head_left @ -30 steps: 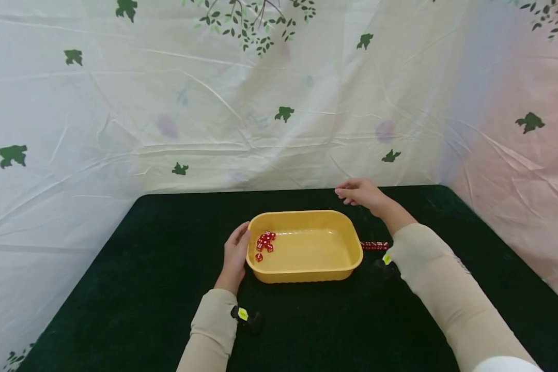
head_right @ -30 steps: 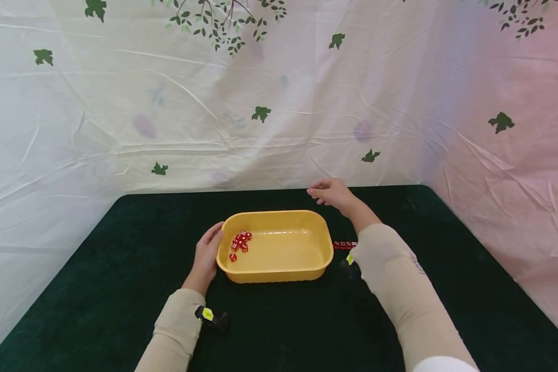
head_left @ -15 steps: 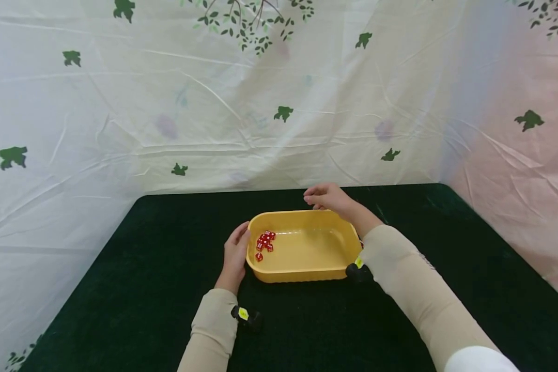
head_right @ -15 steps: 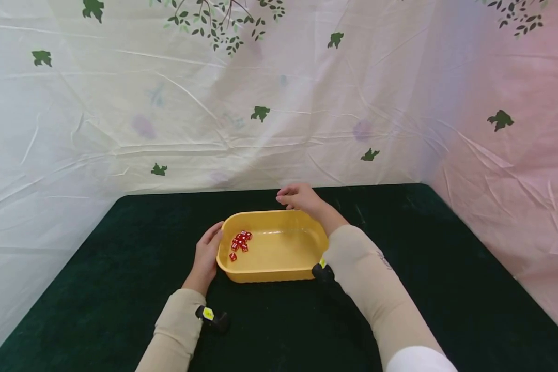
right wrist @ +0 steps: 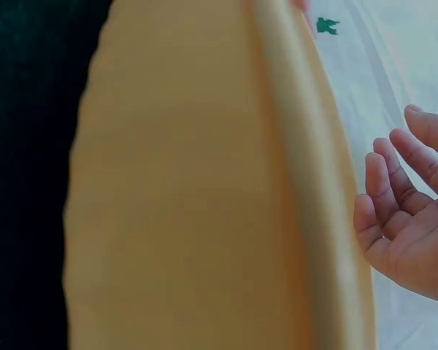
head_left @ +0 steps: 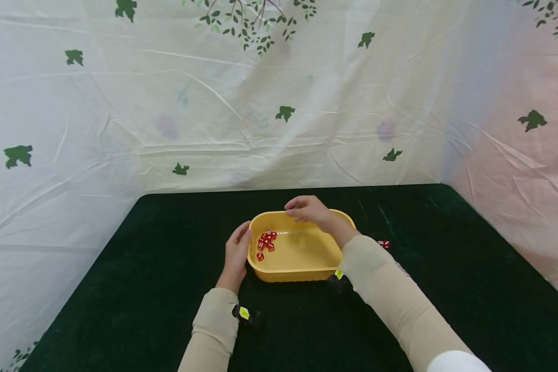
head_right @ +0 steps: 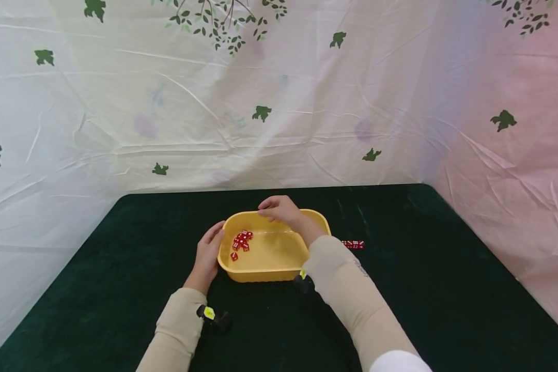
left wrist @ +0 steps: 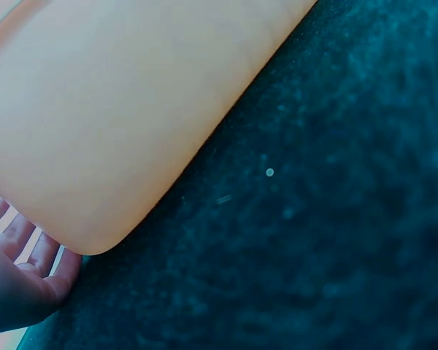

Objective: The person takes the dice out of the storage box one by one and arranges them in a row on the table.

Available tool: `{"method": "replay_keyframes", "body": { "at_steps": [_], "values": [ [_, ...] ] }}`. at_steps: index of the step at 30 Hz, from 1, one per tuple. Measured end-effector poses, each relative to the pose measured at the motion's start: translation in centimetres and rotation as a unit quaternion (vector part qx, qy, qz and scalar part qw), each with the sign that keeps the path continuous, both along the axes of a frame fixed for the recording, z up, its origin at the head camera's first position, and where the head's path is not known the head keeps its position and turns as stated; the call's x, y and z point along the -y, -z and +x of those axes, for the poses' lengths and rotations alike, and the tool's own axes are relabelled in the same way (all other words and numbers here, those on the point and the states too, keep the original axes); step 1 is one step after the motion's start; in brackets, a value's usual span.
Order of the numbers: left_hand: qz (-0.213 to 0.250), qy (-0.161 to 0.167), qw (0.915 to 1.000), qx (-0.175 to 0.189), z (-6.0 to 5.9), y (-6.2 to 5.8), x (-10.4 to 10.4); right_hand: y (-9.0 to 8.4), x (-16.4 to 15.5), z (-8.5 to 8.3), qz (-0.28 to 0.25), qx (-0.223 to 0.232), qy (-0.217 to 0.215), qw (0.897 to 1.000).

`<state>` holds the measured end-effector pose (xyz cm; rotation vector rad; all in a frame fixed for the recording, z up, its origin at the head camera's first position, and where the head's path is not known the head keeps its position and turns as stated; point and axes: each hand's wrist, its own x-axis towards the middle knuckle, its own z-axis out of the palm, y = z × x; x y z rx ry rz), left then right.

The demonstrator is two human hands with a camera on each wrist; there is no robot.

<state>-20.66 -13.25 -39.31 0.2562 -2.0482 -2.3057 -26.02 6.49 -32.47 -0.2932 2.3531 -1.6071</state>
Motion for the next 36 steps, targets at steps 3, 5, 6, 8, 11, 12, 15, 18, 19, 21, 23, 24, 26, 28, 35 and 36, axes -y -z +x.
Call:
{"method": "replay_keyframes", "body": {
  "at_steps": [3,5,6,8,11,12,15,18,19,21,23,24,26,28,35,36],
  "values": [
    [-0.001,0.002,1.0000,-0.001,0.0,-0.1,0.0,0.4,0.6,0.2,-0.002,0.012,-0.002,1.000],
    [-0.002,0.003,1.0000,0.000,0.0,-0.1,0.0,0.6,1.0,0.4,-0.001,0.020,-0.003,1.000],
    [-0.002,0.004,1.0000,0.000,0.0,-0.1,0.0,0.7,1.2,0.5,-0.002,0.024,-0.004,1.000],
    [-0.002,0.006,1.0000,0.001,0.0,0.0,0.0,1.0,1.6,0.7,-0.002,0.030,-0.006,1.000],
    [-0.002,0.008,1.0000,0.004,0.0,0.1,0.1,1.3,2.2,1.0,-0.001,0.037,-0.013,0.999],
    [-0.003,0.009,1.0000,0.004,0.0,0.1,0.1,1.5,2.4,1.0,0.002,0.037,-0.017,0.999],
    [-0.004,0.009,0.9999,0.003,-0.1,0.1,0.2,1.9,2.9,1.1,0.010,0.035,-0.024,0.999],
    [-0.003,0.009,1.0000,0.002,-0.1,0.1,0.2,2.4,3.3,1.1,0.010,0.034,-0.024,0.999],
    [-0.002,0.009,1.0000,0.000,-0.1,0.1,0.2,2.6,3.4,1.0,0.008,0.035,-0.022,0.999],
    [0.000,0.010,0.9999,-0.002,-0.1,0.0,0.2,2.9,3.5,1.0,0.003,0.038,-0.018,0.999],
    [0.001,0.010,0.9999,-0.003,-0.1,0.0,0.2,2.8,3.6,1.2,-0.004,0.046,-0.018,0.999],
    [0.001,0.011,0.9999,-0.003,-0.1,-0.1,0.2,2.5,3.6,1.5,-0.005,0.048,-0.020,0.999],
    [0.001,0.011,0.9999,-0.004,-0.1,-0.1,0.2,2.6,3.7,1.5,-0.002,0.050,-0.020,0.999],
    [0.000,0.010,0.9999,-0.003,-0.1,0.0,0.2,2.8,3.7,1.6,0.000,0.052,-0.024,0.998],
    [0.004,0.011,0.9999,-0.004,-0.2,0.0,0.2,4.2,3.7,1.2,0.034,0.054,-0.043,0.997],
    [0.003,0.011,0.9999,-0.004,-0.2,0.0,0.2,4.3,3.7,1.2,0.039,0.053,-0.046,0.997]
  ]
}}
